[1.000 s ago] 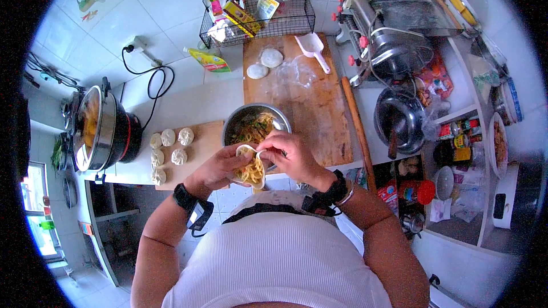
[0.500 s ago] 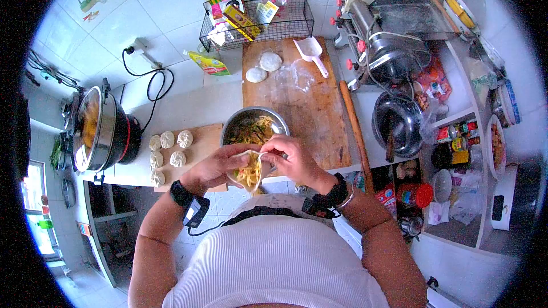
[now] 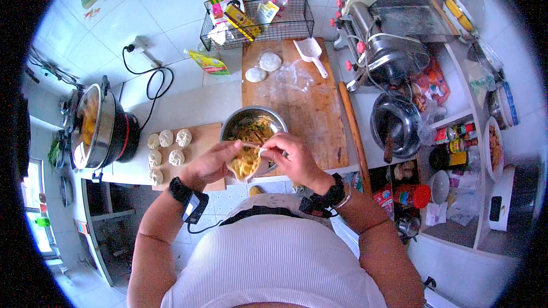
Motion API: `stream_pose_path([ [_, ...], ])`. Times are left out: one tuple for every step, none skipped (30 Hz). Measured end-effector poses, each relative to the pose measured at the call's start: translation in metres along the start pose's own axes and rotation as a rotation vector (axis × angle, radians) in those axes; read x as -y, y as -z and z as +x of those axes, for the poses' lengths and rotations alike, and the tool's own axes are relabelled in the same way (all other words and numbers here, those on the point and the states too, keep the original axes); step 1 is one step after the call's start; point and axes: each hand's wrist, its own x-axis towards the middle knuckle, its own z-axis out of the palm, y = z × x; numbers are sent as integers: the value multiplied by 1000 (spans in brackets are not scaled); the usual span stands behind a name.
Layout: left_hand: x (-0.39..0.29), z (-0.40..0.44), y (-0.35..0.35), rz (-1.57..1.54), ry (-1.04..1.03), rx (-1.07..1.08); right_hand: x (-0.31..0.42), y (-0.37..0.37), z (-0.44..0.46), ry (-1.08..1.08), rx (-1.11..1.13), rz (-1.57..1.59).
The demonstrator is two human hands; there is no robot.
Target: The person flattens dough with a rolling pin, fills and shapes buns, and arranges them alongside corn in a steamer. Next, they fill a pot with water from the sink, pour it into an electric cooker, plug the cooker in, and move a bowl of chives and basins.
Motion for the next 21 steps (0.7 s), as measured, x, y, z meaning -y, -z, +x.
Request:
stream_pose_path([
  [1,0,-1,-98,-30,24,-2,-1,-2,-1,-4,-1],
  [1,0,-2,-98,-29,25,-5,-2,-3,-72,-41,35],
  [0,-1,-4,-147,-42,57,-6,-4,-3,-142,-76,72],
  [0,-2,-7,-197,-57,88,-5,-5,-3,-143,-75,72],
  [-1,-3,-9,-185,-56,62,-5,-7,-3,-227,-88,124],
  [1,-2,-10,-187,-57,61,-5,-8,-3,-313,-99,175],
  [3,1,-9,-150,-91,57,-7,-10,-4,-313,-97,175],
  [4,4,-8,-113,-124,54,-10,-11,-4,-319,-107,237],
  [4,6,-8,-114,-124,52,-12,-13,-3,-325,-117,298],
  [4,7,-7,-127,-121,24,-12,-11,-3,-324,-114,300],
  [4,7,-7,-140,-117,-4,-10,-8,-2,-132,-72,119],
  [5,7,-7,-141,-117,-7,-8,-5,-2,61,-30,-61],
  [6,7,-8,-46,-121,-9,-6,-2,0,217,16,-138],
  [8,7,-8,48,-122,-11,-4,-2,1,215,17,-137],
  [7,7,-10,46,-121,-12,-3,-2,1,195,19,-104],
  [5,5,-12,98,-101,-31,-2,-3,2,177,21,-72],
  [2,4,-14,151,-81,-49,1,-7,-1,-87,-31,88],
  [0,3,-15,151,-80,-49,2,-6,0,-88,-32,88],
  [-3,3,-17,201,-61,-55,3,-4,3,-169,3,142],
  [-5,3,-18,250,-40,-61,4,-2,4,-250,38,197],
  [-5,4,-16,251,-39,-59,-1,-2,2,-175,38,148],
])
